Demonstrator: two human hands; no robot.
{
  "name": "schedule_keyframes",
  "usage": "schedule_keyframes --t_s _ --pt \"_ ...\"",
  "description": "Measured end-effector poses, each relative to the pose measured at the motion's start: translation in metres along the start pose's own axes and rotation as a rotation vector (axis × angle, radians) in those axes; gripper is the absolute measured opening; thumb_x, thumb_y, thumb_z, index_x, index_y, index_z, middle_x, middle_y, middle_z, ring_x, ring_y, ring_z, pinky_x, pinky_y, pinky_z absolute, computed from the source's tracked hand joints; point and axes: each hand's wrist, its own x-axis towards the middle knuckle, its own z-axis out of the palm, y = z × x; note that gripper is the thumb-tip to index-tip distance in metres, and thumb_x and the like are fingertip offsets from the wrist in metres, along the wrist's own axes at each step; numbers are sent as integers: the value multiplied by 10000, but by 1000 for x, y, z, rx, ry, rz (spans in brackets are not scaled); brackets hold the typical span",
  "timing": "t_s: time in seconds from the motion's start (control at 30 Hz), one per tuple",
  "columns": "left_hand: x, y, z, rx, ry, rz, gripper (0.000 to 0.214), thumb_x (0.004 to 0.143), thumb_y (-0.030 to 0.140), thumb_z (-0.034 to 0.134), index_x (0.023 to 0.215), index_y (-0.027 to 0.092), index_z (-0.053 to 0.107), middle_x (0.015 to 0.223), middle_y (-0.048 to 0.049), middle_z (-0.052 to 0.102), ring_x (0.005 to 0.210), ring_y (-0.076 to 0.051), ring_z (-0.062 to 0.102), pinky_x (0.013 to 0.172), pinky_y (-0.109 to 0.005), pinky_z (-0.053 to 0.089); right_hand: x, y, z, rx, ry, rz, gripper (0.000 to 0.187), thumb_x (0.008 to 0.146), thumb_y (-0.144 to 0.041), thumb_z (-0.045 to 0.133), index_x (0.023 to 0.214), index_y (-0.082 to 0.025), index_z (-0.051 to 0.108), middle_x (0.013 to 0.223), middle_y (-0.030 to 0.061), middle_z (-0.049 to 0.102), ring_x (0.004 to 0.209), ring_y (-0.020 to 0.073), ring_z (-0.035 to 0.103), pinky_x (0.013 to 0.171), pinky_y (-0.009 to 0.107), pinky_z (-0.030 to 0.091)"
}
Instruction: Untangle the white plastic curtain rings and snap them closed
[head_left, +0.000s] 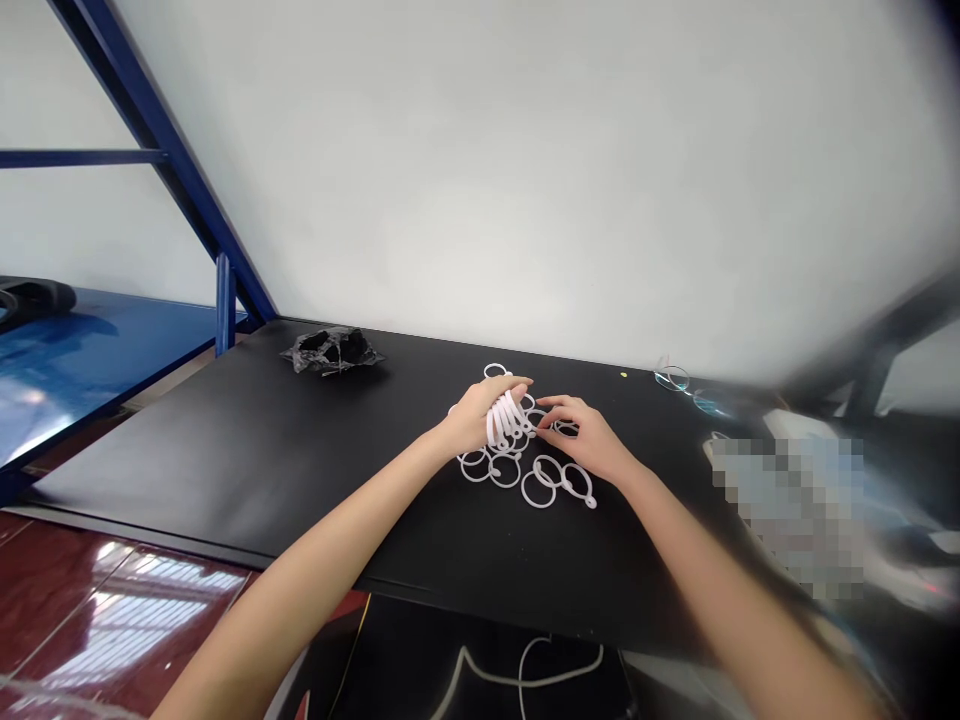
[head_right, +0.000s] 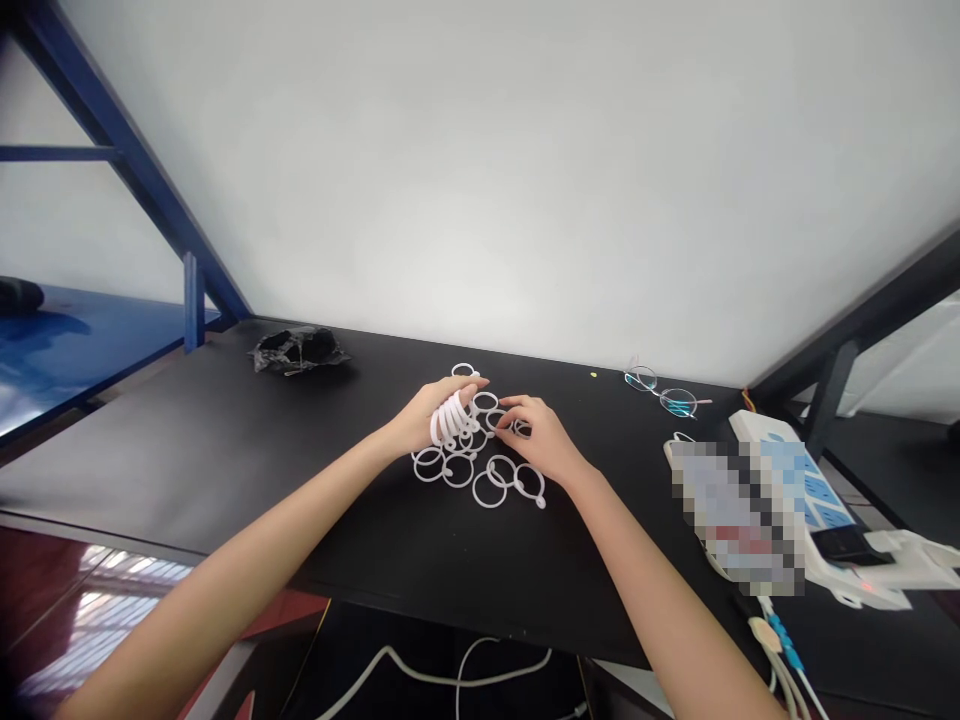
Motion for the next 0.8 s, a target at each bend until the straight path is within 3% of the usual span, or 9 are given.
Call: schedule_keyframes --t_s 0.13,0.27,0.47,0.57,0.67,0.8 --pt "-2 0 2 169 99 207 287 933 315 550 1168 161 609 1157 -128 659 1061 -234 602 931 -390 485 0 -3 -11 131 -55 79 154 790 -364 689 728 -226 712 1211 69 657 1113 289 602 1024 544 383" --pt "-2 1 4 197 118 281 285 911 281 587 1174 170 586 1148 -122 656 1028 -225 608 914 -390 490 0 -5 -21 312 -44 127 219 772 -421 717 728 -207 712 1212 90 666 1138 296 597 1035 534 383" --pt "-5 6 5 177 43 311 347 904 283 585 1229 169 550 1160 -129 642 1057 -240 594 928 -396 479 -3 -23 -13 603 21 64 231 750 -447 751 757 -217 732 1228 84 659 1146 276 606 975 463 481" --pt "-5 8 4 166 -12 324 361 912 263 566 1265 189 542 1190 -131 631 1081 -253 580 933 -411 468 -3 -31 -6 639 26 31 236 749 -460 751 820 -234 753 1171 74 680 1128 265 617 956 436 510" --pt "-5 8 4 142 -18 330 291 949 260 513 1224 209 592 1188 -117 637 1080 -238 587 950 -407 460 -2 -31 -4 644 126 62 247 777 -465 726 862 -235 751 1090 68 716 1062 248 644 927 421 529" --pt "-4 7 6 4 -17 211 311 995 292 415 1222 214 611 1273 -109 605 1195 -223 546 1030 -411 429 -2 -29 -5 649 230 103 253 775 -458 727 849 -216 737 906 60 733 807 196 664 691 337 571"
